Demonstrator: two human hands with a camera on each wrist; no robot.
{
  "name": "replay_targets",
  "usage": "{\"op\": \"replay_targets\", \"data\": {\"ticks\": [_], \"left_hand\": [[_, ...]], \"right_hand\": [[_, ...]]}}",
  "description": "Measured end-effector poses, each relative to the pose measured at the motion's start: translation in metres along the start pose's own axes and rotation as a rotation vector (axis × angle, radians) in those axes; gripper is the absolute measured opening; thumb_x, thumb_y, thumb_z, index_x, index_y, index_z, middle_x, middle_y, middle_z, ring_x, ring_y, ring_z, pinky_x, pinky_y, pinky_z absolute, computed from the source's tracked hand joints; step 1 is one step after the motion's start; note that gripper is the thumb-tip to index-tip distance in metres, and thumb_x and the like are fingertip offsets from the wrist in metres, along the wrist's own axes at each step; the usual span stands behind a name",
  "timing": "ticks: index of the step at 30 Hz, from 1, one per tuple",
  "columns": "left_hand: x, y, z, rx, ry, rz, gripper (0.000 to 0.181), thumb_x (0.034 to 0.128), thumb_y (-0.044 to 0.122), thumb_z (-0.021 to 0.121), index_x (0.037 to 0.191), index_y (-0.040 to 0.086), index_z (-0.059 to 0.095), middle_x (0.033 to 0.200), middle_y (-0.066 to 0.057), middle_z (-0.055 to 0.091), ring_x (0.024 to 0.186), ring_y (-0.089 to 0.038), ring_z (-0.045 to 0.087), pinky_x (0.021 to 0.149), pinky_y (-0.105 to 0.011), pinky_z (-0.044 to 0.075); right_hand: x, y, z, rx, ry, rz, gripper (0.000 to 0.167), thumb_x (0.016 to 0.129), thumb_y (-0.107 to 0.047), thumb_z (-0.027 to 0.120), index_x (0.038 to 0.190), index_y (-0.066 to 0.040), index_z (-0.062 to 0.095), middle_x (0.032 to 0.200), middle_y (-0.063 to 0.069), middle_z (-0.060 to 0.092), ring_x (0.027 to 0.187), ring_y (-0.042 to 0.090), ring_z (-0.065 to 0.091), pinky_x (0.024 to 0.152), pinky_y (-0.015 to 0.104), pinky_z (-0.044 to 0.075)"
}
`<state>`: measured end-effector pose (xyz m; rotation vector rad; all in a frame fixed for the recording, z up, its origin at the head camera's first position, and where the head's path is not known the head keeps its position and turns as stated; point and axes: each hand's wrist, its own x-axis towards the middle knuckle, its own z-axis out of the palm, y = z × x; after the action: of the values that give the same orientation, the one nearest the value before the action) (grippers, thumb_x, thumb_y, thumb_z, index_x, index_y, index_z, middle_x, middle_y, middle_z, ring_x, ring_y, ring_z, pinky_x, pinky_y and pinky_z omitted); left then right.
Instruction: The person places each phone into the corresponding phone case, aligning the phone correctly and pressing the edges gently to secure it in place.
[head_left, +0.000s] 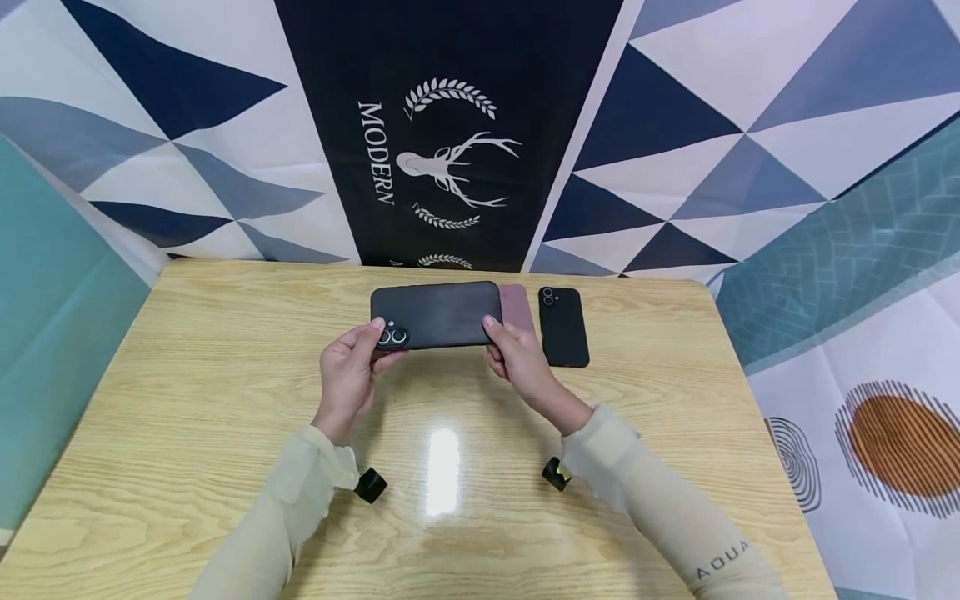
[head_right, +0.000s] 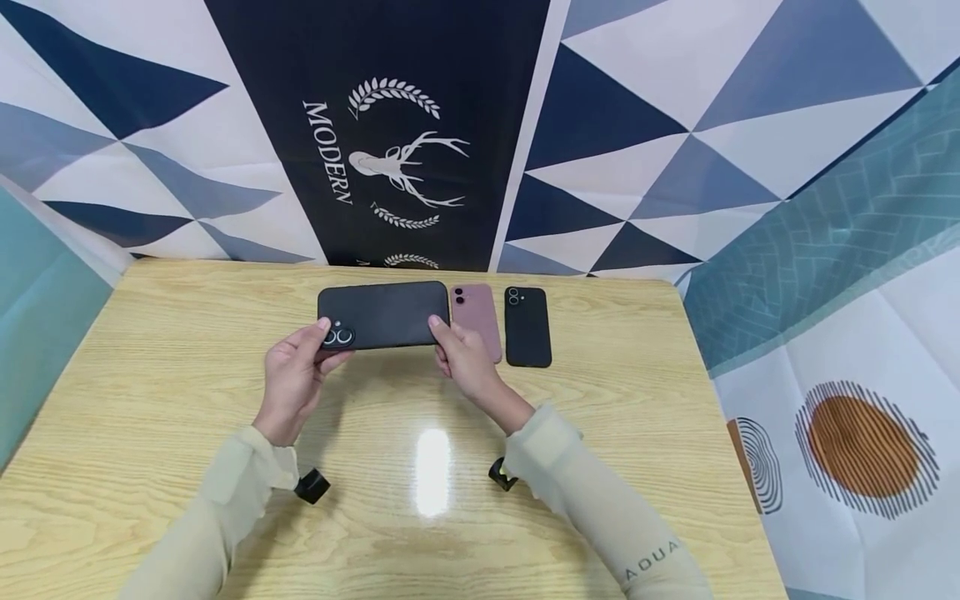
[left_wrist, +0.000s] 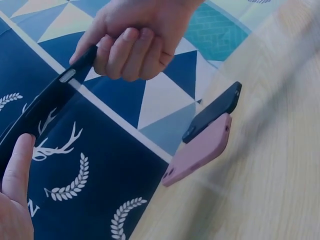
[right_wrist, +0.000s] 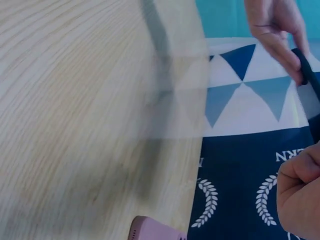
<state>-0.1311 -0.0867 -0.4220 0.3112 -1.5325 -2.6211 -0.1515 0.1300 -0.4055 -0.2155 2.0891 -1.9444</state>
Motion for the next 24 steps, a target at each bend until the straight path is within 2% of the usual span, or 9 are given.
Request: {"op": "replay_targets", "data": {"ticks": [4, 9, 16, 20, 24], "left_hand": [[-0.0009, -0.0005, -0.0002, 0.007, 0.012, -0.020, 0.018, 0.0932, 0.019, 0.058, 0.086, 0.007, 0.069, 0.089, -0.009, 0.067, 0.067, -0.014, 0.071, 0.065, -0.020, 0.057], [-0.0016, 0.0005, 0.0005, -0.001, 0.009, -0.002, 0.017, 0.0924, 0.019, 0.060, 0.088, 0.005, 0.069, 0.091, -0.010, 0.066, 0.069, -0.014, 0.071, 0.066, -0.021, 0.057], [-0.0043, -0.0014, 0.0042, -0.009, -0.011, 0.023, 0.016, 0.0935, 0.012, 0.057, 0.084, 0.004, 0.067, 0.081, -0.007, 0.067, 0.066, -0.013, 0.070, 0.063, -0.021, 0.057], [-0.0058, -0.0029, 0.0054, 0.002, -0.024, 0.018, 0.017, 0.0942, 0.012, 0.056, 0.085, 0.004, 0.067, 0.082, -0.006, 0.068, 0.067, -0.013, 0.070, 0.063, -0.021, 0.057], [-0.0063, -0.0031, 0.0077, -0.008, -0.025, 0.006, 0.017, 0.0937, 0.013, 0.057, 0.083, 0.006, 0.067, 0.080, -0.005, 0.068, 0.067, -0.012, 0.070, 0.064, -0.021, 0.057]], "right_hand": [[-0.0014, 0.0006, -0.0016, 0.041, -0.033, -0.017, 0.046, 0.101, -0.030, 0.037, 0.062, -0.006, 0.035, 0.047, -0.003, 0.036, 0.041, 0.009, 0.031, 0.042, 0.021, 0.023], [-0.0027, 0.0026, -0.0038, 0.037, -0.072, 0.002, 0.045, 0.101, -0.029, 0.038, 0.063, -0.006, 0.041, 0.047, -0.002, 0.043, 0.043, 0.011, 0.038, 0.041, 0.023, 0.030], [-0.0044, 0.0050, -0.0037, 0.084, -0.192, 0.017, 0.025, 0.094, -0.022, 0.054, 0.073, -0.010, 0.061, 0.053, -0.003, 0.058, 0.042, 0.009, 0.042, 0.043, 0.021, 0.036], [-0.0049, 0.0064, -0.0032, 0.117, -0.192, 0.031, 0.020, 0.092, -0.018, 0.058, 0.075, -0.012, 0.067, 0.060, -0.004, 0.065, 0.045, 0.009, 0.045, 0.046, 0.020, 0.036], [-0.0047, 0.0057, -0.0030, 0.172, -0.169, 0.057, 0.021, 0.092, -0.017, 0.058, 0.074, -0.010, 0.067, 0.062, -0.004, 0.066, 0.047, 0.007, 0.046, 0.048, 0.020, 0.035]]}}
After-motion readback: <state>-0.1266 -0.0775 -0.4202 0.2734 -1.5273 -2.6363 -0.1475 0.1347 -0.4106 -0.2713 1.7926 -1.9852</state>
